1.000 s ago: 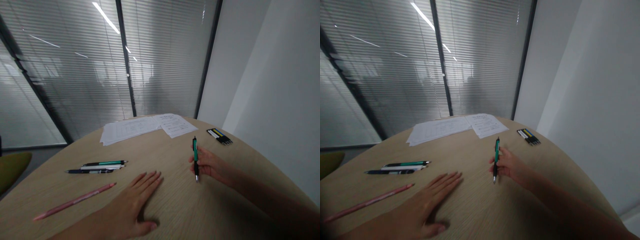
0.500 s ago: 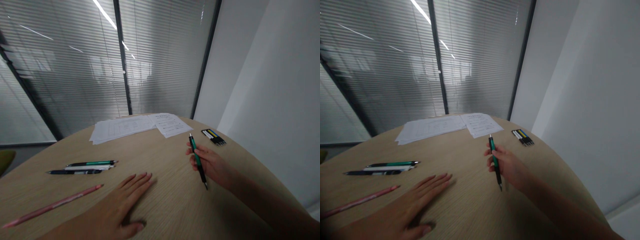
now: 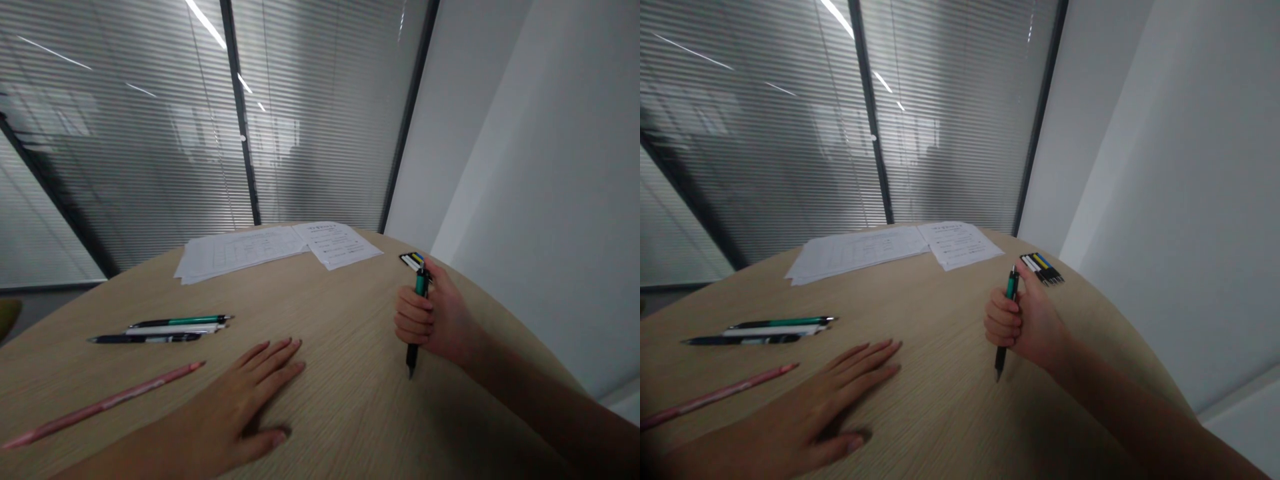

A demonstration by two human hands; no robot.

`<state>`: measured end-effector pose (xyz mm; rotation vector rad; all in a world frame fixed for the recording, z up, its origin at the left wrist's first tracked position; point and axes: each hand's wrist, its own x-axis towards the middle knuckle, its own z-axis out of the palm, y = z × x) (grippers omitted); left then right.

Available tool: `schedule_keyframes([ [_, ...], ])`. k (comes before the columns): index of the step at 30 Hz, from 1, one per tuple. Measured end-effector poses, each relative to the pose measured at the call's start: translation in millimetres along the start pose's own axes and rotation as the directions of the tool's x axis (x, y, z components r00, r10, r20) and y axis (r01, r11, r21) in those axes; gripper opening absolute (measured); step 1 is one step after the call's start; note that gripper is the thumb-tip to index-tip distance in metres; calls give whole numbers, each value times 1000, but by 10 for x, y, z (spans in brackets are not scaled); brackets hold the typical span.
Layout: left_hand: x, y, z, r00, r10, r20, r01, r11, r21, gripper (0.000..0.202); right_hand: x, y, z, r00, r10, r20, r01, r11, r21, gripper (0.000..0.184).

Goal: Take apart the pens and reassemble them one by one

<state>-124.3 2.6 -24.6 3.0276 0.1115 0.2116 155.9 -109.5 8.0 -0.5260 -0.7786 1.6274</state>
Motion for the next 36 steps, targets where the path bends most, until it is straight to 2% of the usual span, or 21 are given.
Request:
schedule_keyframes([
  [3,4,3,-9,1000,5,-2,-5,1000,20,59,-22,8,40,999,-20,-42,20,1000,0,53],
  [8,15,12,-35,999,-11,31,10,1000,30,58,-23,22,78,999,-21,-34,21,1000,10,50],
  [18,5,-15,1,1000,2,3,-2,1000,5,56,-14,-9,62,993,-21,-114,21,1000,-3,59],
  [29,11,-11,6,998,-11,63,10,1000,26,57,-4,-12,-7,994,-77,-77,84,993,85,57],
  [36,6,-15,-2,999,2,47,-3,1000,22,56,-15,-45,-36,990,-104,-98,113,989,95,54],
])
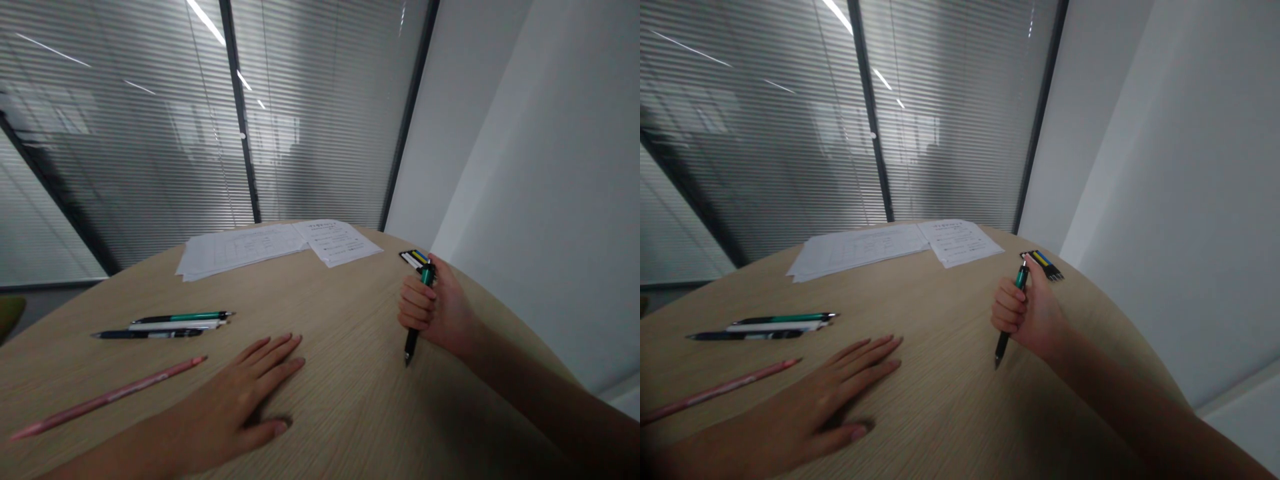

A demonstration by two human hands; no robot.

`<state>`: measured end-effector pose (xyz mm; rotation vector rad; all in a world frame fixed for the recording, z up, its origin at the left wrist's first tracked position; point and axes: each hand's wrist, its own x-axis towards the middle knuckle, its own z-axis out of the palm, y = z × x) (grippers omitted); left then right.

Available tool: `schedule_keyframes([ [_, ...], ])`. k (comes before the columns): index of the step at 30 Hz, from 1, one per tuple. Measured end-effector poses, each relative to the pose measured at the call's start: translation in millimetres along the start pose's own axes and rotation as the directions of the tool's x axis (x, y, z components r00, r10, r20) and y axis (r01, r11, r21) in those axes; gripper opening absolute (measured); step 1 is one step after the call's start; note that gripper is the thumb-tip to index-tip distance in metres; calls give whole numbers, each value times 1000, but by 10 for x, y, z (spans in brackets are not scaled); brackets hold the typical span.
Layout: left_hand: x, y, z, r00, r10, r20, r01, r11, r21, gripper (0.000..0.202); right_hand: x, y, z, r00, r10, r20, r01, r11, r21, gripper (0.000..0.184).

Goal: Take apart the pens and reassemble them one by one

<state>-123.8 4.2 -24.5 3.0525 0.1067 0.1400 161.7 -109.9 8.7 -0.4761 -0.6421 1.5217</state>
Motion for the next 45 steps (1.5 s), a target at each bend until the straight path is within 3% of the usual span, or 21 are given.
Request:
schedule_keyframes([
  [10,8,1,12,997,-50,54,51,998,-27,55,-3,-21,-17,990,-29,137,33,999,-31,50],
  [19,-2,11,13,996,-60,70,62,998,-24,55,-15,-50,7,993,-18,120,25,998,-55,49],
  [24,-2,18,19,995,-68,75,69,997,-16,56,-3,-42,7,997,27,75,-18,994,-109,54],
  [27,-2,3,35,996,-65,61,66,998,-19,56,32,-5,-26,992,92,-87,-113,956,-273,44],
  [30,0,-7,44,997,-61,51,63,998,-32,56,56,64,-80,948,62,-312,-230,812,-537,20],
  [32,2,-7,45,997,-61,47,63,997,-42,55,64,109,-124,922,-12,-388,-280,672,-686,7],
  [36,14,-1,42,996,-68,52,70,997,-43,55,92,130,-247,918,-157,-363,-271,418,-867,37],
  [39,23,6,35,995,-68,68,70,997,-37,55,131,83,-375,913,-264,-310,-220,319,-922,50],
  [45,17,16,26,997,-64,52,67,996,-53,55,228,-38,-614,838,-465,-286,-353,-63,-933,39],
])
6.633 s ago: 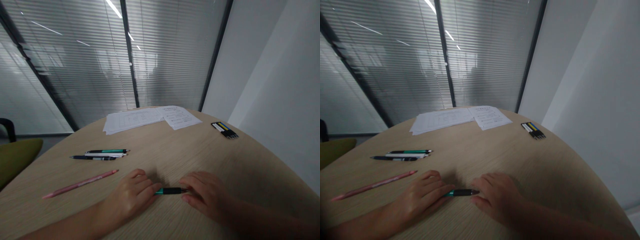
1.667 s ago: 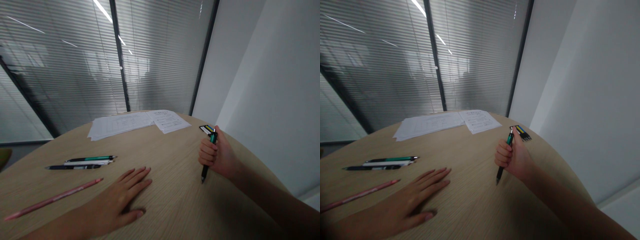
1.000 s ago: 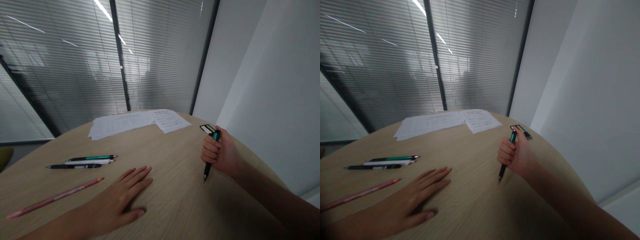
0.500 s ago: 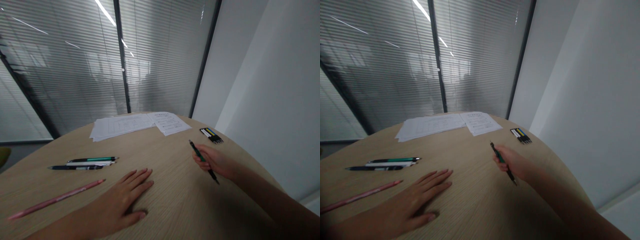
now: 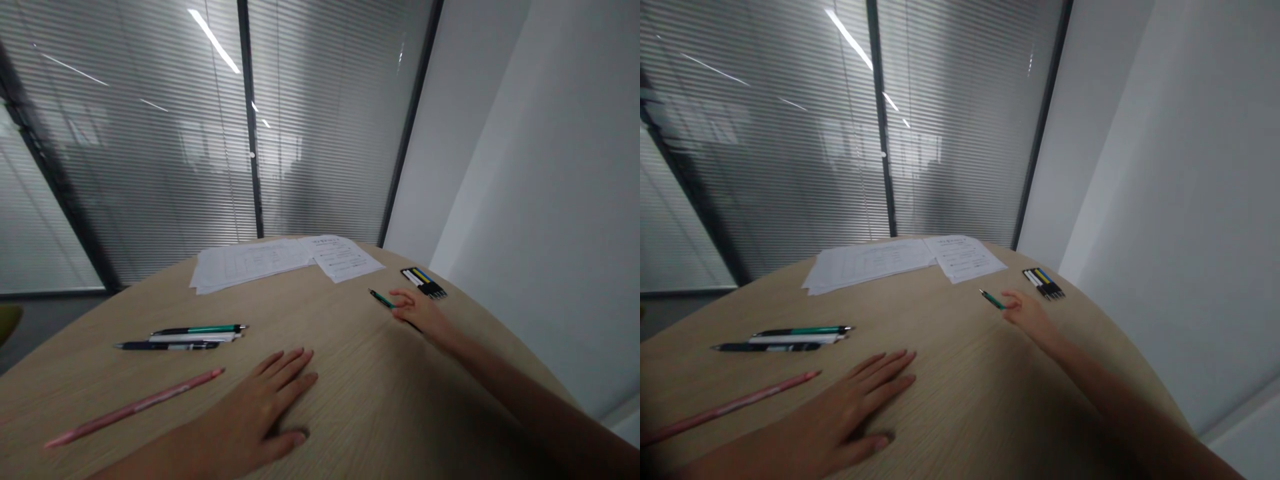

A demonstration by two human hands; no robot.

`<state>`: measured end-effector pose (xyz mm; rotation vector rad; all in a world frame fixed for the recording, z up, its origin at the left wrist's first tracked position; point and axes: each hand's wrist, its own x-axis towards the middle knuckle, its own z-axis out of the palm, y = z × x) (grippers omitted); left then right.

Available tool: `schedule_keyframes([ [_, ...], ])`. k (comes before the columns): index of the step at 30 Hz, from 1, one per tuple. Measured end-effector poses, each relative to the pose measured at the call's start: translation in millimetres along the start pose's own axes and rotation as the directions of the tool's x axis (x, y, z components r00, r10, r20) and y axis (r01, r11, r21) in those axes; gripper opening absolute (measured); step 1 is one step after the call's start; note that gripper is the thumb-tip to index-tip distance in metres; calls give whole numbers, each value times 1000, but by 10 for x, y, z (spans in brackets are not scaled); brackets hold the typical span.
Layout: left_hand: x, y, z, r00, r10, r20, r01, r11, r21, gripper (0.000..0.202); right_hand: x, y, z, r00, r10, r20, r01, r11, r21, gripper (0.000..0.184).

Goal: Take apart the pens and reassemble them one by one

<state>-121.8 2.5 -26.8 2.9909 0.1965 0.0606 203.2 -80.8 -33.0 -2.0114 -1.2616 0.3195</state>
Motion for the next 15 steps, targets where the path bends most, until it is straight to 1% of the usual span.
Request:
schedule_keyframes([
  [3,-5,1,16,1000,-2,-18,2,1000,-10,55,97,110,-20,996,-24,-82,13,990,-138,33],
  [5,-9,2,26,999,7,-46,-8,1000,-21,54,167,207,-47,990,-55,-132,21,968,-249,28],
  [8,-18,8,19,996,18,-82,-21,999,-33,54,277,371,-96,982,-94,-163,23,921,-389,23],
  [11,-23,21,-20,999,6,-44,-8,1000,-30,54,392,513,-126,980,-100,-173,5,877,-481,19],
  [15,-18,53,-83,1000,-4,3,4,1000,-18,54,552,626,-115,972,-101,-212,-33,836,-547,16],
])
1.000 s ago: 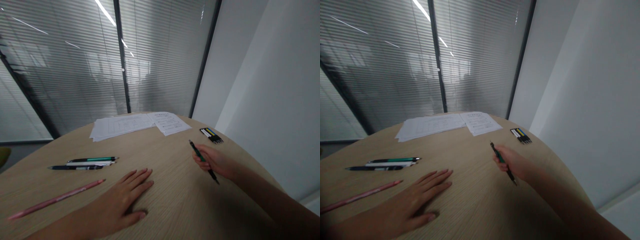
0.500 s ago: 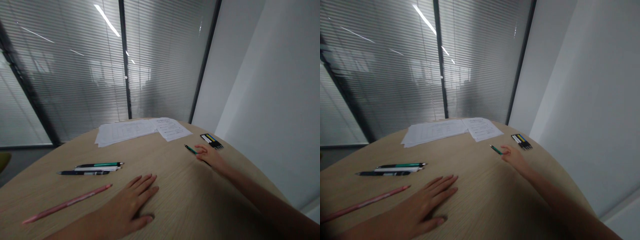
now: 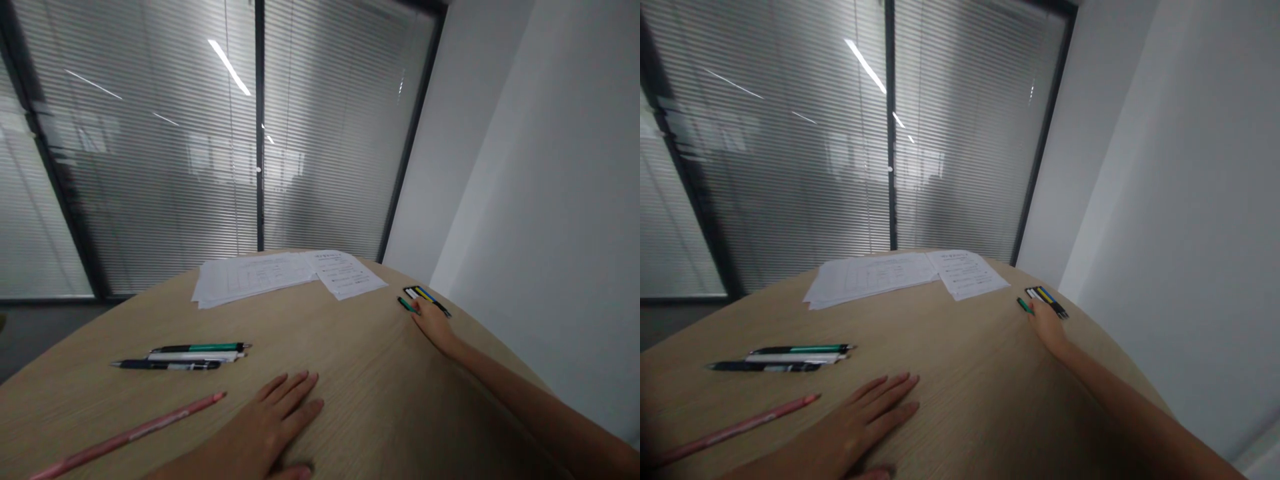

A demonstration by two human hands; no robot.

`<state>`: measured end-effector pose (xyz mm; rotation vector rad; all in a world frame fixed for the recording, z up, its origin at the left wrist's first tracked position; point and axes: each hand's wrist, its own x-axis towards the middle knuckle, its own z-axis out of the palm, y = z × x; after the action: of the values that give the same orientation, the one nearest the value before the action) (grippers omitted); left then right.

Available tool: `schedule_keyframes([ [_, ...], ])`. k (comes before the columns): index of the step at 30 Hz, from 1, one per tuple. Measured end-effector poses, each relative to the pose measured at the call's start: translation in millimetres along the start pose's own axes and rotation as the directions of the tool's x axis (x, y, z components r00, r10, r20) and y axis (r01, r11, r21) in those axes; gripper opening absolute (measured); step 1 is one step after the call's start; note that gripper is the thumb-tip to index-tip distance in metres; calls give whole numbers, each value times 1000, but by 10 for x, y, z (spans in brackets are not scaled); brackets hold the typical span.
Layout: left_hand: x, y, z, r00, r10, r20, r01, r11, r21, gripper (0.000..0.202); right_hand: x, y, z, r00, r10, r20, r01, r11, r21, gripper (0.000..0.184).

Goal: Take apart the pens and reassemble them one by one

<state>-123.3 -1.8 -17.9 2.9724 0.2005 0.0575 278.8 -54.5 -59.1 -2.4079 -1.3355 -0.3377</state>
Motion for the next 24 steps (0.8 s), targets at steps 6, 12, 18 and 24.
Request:
schedule_keyframes([
  [6,-5,23,-20,997,28,-67,-27,999,25,52,190,19,142,1000,-11,-15,10,998,-63,19],
  [12,-40,-19,47,981,84,-176,-79,996,34,45,255,71,171,999,-33,-13,32,994,-105,21],
  [18,-46,-19,73,972,97,-213,-86,994,61,45,284,148,129,1000,-15,-7,14,991,-130,18],
  [24,-50,-43,90,967,102,-233,-95,995,42,45,320,211,151,1000,7,10,-6,989,-148,26],
])
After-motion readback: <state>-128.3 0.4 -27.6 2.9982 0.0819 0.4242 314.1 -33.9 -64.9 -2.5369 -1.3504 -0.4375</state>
